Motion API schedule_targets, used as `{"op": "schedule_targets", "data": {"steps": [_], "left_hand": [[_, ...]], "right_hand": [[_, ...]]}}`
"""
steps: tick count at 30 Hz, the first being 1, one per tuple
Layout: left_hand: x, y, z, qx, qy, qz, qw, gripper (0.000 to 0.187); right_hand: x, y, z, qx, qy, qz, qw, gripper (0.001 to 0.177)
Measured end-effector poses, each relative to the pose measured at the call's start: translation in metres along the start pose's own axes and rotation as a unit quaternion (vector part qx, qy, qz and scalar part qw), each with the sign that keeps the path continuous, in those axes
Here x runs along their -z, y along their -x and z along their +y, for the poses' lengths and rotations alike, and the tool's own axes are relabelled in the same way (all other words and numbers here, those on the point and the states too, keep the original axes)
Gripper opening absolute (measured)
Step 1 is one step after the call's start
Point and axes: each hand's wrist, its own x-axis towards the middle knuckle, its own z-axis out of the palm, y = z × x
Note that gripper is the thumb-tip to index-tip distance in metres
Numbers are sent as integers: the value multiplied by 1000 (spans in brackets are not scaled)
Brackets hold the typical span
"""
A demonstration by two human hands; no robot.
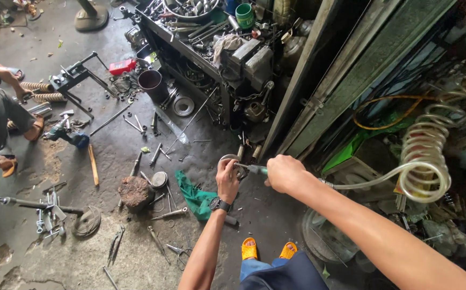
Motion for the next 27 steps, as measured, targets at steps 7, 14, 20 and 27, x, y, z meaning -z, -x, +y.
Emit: {"op": "schedule_targets", "data": {"steps": [7, 14, 20, 27], "left_hand": [[-1, -4, 5, -9, 25, 11, 1000, 32], [-1, -6, 12, -13, 17, 6, 1000, 34], [0, -14, 25, 21, 77, 4, 997, 36], [1, -26, 34, -56, -7, 31, 998, 35]], "right_hand": [[-1, -3, 7, -12, -40, 16, 999, 40], [13, 10, 7, -30, -70, -23, 997, 41], [5, 6, 13, -25, -73, 14, 997, 40], [21, 16, 14, -28, -84, 4, 996, 42]]}}
